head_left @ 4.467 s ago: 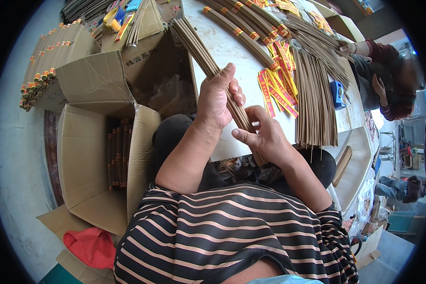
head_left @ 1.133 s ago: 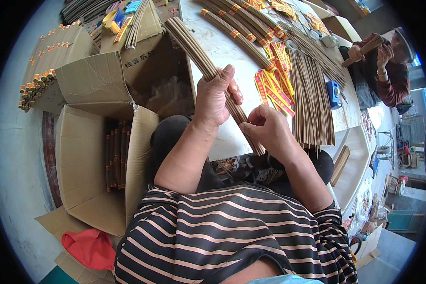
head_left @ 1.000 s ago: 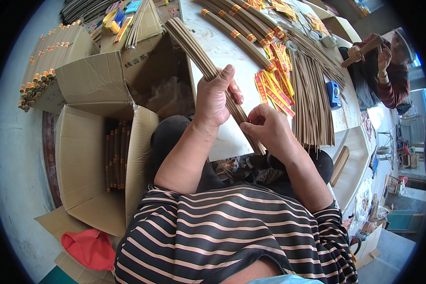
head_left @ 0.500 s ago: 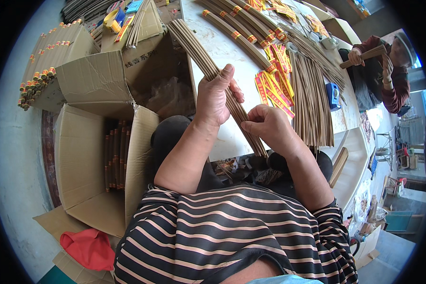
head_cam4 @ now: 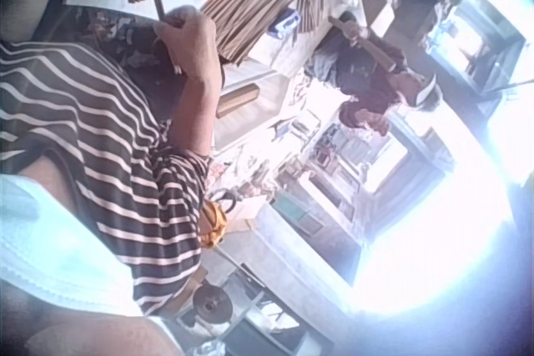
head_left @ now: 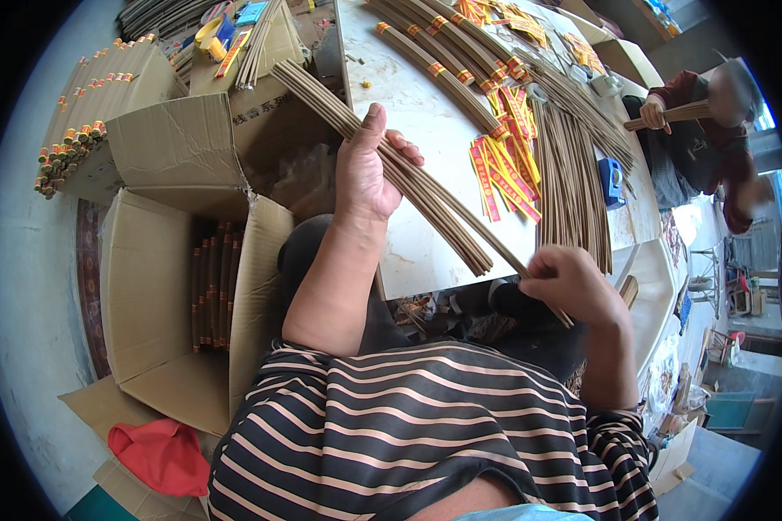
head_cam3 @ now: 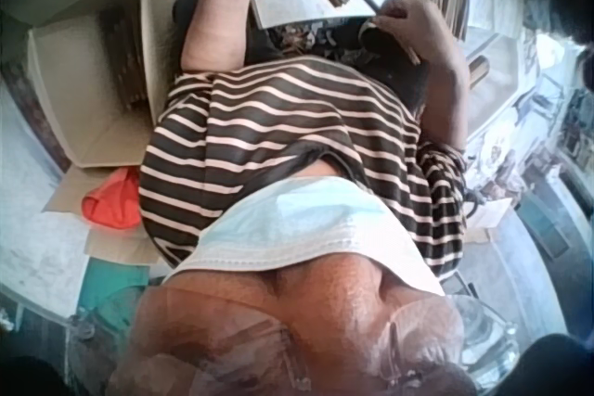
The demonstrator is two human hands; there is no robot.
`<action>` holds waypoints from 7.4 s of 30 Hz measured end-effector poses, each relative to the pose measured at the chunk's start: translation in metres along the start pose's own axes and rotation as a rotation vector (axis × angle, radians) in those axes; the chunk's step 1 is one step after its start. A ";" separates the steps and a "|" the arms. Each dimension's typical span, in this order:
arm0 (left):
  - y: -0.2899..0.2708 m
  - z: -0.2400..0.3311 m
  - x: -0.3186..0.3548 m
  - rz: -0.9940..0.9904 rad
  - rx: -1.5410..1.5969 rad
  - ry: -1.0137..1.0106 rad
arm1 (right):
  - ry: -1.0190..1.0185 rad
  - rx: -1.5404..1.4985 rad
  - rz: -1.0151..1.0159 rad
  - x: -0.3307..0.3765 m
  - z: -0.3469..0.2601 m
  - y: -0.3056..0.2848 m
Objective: The person gathers bundles of incense sticks, aligns them, and wraps a red and yellow paper band around each bundle to secure it. The finished bundles are placed into a cardboard box.
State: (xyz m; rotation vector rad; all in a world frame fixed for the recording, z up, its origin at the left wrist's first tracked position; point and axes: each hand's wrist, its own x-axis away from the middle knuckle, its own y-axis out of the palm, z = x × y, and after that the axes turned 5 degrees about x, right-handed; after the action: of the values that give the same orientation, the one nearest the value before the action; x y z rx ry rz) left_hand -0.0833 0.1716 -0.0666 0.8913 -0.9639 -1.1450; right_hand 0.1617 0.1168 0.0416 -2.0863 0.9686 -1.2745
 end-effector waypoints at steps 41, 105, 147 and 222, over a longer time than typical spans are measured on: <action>-0.003 -0.001 0.000 -0.216 0.170 -0.222 | -0.146 -0.829 -0.319 -0.068 -0.048 0.071; 0.095 -0.057 0.073 -0.300 -1.014 0.599 | -0.830 -0.674 0.640 -0.081 -0.028 0.073; 0.103 -0.037 0.074 -0.227 -0.447 0.135 | -0.404 -0.686 0.180 -0.037 -0.023 0.072; 0.068 -0.077 0.087 -0.271 -1.449 0.723 | -0.792 -1.348 0.664 -0.024 -0.070 0.009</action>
State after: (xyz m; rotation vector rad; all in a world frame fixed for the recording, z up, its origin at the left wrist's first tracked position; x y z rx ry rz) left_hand 0.0226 0.1050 -0.0163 0.1393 0.6322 -1.2328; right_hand 0.0884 0.1260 0.0528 -2.2939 2.0835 0.7865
